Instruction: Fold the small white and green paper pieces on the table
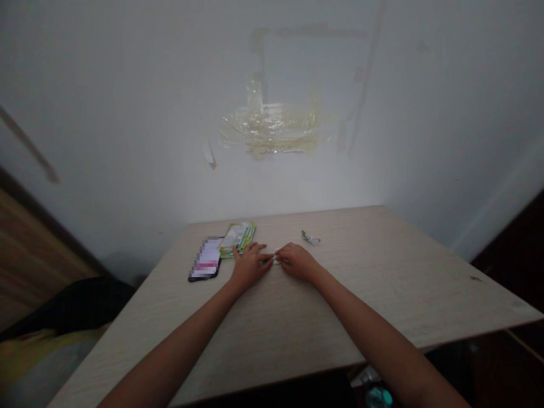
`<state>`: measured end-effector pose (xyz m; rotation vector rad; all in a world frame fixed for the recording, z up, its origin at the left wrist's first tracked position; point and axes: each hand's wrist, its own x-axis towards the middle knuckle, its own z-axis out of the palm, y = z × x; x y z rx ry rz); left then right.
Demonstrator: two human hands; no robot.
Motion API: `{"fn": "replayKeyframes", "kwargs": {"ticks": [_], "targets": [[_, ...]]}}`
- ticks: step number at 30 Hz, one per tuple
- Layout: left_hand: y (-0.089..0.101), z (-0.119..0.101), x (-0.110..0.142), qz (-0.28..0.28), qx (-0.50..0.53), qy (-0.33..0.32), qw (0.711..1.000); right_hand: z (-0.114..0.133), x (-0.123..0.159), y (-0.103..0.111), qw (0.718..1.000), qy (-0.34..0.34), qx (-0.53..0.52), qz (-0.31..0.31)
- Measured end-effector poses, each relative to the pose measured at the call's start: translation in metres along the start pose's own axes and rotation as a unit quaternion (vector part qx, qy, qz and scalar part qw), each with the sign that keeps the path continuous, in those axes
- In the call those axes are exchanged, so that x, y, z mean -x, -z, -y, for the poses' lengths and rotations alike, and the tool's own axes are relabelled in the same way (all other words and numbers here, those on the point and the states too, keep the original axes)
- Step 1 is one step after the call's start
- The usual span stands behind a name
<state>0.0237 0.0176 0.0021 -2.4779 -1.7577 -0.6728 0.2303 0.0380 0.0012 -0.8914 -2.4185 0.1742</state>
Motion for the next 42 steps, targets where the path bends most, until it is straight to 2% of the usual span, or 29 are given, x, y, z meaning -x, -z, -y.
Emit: {"fn": "replayKeyframes", "kwargs": {"ticks": [9, 19, 29, 42], "targets": [[0.005, 0.002, -0.001, -0.014, -0.028, -0.018, 0.999, 0.000, 0.000, 0.000, 1.000, 0.004, 0.002, -0.001], [0.015, 0.007, -0.001, 0.078, -0.050, 0.004, 0.996, 0.000, -0.001, 0.000, 1.000, 0.000, 0.015, 0.007], [0.018, 0.007, -0.002, 0.076, -0.050, 0.017, 0.996, 0.000, 0.000, 0.001, 1.000, -0.011, 0.016, 0.010], [0.034, 0.024, -0.005, 0.106, -0.086, -0.084, 0.987, 0.002, 0.001, 0.002, 0.998, -0.028, 0.060, 0.022]]}}
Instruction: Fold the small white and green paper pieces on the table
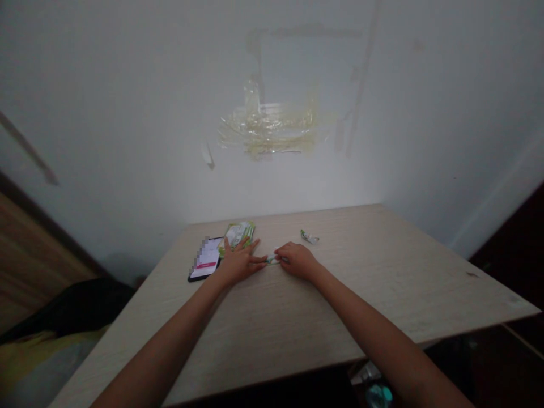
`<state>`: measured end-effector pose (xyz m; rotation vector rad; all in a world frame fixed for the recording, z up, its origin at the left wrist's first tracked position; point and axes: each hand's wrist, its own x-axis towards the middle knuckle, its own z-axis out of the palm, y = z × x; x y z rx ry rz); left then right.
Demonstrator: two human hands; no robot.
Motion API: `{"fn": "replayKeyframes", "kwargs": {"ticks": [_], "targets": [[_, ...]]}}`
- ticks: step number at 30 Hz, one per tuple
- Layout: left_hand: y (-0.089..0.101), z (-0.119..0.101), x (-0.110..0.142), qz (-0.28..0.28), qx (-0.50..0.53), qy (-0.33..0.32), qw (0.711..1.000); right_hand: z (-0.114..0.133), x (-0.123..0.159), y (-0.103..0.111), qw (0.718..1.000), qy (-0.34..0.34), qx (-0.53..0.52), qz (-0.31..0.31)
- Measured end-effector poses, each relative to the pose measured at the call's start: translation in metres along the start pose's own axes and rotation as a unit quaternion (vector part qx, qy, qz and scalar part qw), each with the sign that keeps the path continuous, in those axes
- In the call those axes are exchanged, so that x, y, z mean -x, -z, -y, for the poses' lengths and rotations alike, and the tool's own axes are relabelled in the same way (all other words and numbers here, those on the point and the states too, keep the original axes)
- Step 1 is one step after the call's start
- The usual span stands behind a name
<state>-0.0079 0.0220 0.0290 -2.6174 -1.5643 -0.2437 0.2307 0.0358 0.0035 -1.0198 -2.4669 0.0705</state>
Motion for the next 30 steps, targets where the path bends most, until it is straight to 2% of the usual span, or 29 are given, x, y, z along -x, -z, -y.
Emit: {"fn": "replayKeyframes", "kwargs": {"ticks": [6, 15, 24, 30], "targets": [[0.005, -0.001, -0.001, -0.031, -0.014, -0.051, 0.998, 0.003, -0.001, 0.003, 1.000, -0.008, 0.012, 0.012], [0.005, 0.006, 0.003, -0.042, 0.023, -0.064, 0.997, 0.001, 0.001, 0.002, 1.000, -0.008, -0.012, 0.004], [-0.003, 0.001, 0.006, -0.069, 0.062, -0.047, 0.995, -0.003, 0.001, -0.001, 0.999, 0.002, -0.042, -0.004], [-0.008, -0.003, 0.006, -0.080, 0.042, -0.022, 0.996, -0.005, 0.001, -0.002, 0.999, 0.011, -0.049, -0.004]]}}
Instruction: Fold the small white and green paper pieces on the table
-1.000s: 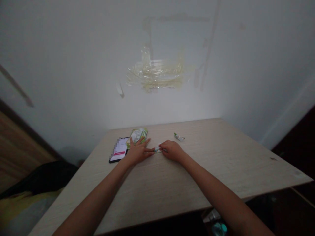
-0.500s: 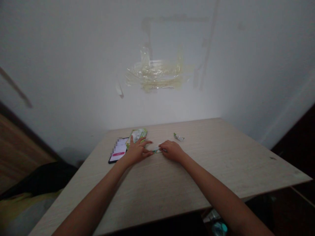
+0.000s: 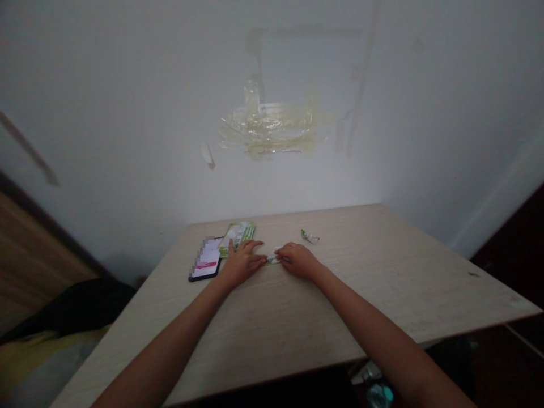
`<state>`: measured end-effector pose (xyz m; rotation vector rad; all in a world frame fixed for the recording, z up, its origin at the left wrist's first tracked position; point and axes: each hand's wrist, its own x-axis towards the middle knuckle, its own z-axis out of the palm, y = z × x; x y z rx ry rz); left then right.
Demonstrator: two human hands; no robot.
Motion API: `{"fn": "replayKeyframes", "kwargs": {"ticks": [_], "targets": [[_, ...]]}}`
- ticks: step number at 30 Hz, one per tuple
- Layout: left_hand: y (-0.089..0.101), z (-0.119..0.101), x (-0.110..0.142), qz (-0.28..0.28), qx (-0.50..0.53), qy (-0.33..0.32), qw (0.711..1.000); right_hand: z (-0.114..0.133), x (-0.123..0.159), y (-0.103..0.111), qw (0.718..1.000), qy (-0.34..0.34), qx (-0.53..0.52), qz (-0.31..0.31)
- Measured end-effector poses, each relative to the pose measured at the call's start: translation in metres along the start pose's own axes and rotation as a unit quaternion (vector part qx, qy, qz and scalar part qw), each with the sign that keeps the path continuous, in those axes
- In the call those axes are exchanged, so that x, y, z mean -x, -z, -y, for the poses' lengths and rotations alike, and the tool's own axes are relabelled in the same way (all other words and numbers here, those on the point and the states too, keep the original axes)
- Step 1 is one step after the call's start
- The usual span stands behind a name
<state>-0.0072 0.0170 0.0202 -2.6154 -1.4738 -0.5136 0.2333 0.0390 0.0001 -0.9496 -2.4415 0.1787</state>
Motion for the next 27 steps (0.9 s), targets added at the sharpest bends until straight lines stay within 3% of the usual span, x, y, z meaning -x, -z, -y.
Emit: {"fn": "replayKeyframes", "kwargs": {"ticks": [12, 27], "targets": [[-0.010, -0.010, -0.011, -0.033, -0.056, -0.018, 0.998, 0.000, -0.001, 0.001, 1.000, -0.004, -0.004, 0.002], [-0.021, -0.011, -0.018, -0.029, -0.022, 0.032, 0.999, -0.002, -0.001, -0.001, 1.000, -0.001, -0.007, 0.001]]}}
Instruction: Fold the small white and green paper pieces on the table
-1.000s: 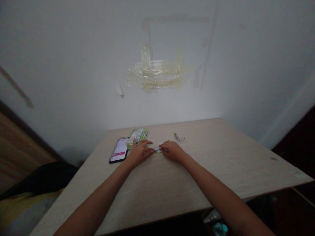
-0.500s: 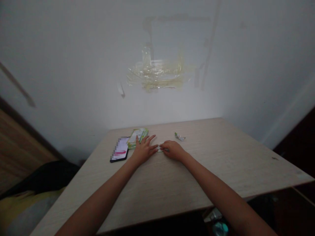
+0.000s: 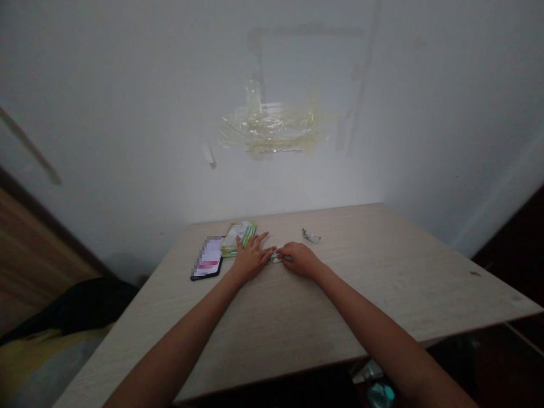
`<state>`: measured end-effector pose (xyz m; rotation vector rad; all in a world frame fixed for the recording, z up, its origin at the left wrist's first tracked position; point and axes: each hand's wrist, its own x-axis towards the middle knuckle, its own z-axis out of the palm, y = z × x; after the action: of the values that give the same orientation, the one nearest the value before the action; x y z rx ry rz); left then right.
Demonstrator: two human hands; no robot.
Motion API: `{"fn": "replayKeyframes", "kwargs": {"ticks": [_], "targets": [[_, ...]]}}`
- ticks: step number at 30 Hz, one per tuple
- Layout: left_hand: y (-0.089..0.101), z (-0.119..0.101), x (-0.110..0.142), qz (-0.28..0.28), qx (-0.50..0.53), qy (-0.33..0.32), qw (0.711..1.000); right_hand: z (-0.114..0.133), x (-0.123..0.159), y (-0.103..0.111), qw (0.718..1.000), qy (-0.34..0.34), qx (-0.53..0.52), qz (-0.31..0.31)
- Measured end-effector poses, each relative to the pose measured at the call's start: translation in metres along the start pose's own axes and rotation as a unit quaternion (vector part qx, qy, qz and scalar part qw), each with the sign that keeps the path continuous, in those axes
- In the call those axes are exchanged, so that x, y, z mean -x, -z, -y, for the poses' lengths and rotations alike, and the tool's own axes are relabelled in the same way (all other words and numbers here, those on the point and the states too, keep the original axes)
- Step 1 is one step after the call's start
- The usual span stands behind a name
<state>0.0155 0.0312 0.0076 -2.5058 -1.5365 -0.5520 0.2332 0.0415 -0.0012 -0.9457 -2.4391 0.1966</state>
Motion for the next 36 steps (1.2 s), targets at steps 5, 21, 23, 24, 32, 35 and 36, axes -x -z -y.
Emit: {"fn": "replayKeyframes", "kwargs": {"ticks": [5, 21, 23, 24, 32, 35, 36], "targets": [[0.001, -0.002, 0.003, -0.020, 0.003, 0.009, 1.000, -0.001, 0.001, -0.002, 1.000, 0.001, -0.005, -0.013], [0.003, 0.001, 0.006, -0.035, 0.052, -0.005, 0.998, -0.006, 0.002, -0.006, 0.999, -0.006, -0.025, -0.027], [0.004, 0.001, 0.006, -0.034, 0.057, 0.003, 0.998, -0.006, 0.002, -0.006, 0.999, -0.004, -0.025, -0.027], [0.005, 0.001, 0.006, -0.032, 0.059, 0.009, 0.998, -0.006, 0.002, -0.006, 0.999, -0.003, -0.026, -0.027], [0.003, 0.005, 0.003, -0.003, 0.075, 0.046, 0.996, -0.005, 0.002, -0.005, 0.999, 0.003, -0.031, -0.025], [0.000, 0.008, 0.002, 0.003, 0.082, 0.051, 0.995, -0.008, 0.002, -0.006, 0.999, 0.011, -0.030, -0.028], [0.000, 0.010, 0.002, 0.003, 0.085, 0.054, 0.995, -0.008, 0.002, -0.007, 0.999, 0.013, -0.030, -0.029]]}}
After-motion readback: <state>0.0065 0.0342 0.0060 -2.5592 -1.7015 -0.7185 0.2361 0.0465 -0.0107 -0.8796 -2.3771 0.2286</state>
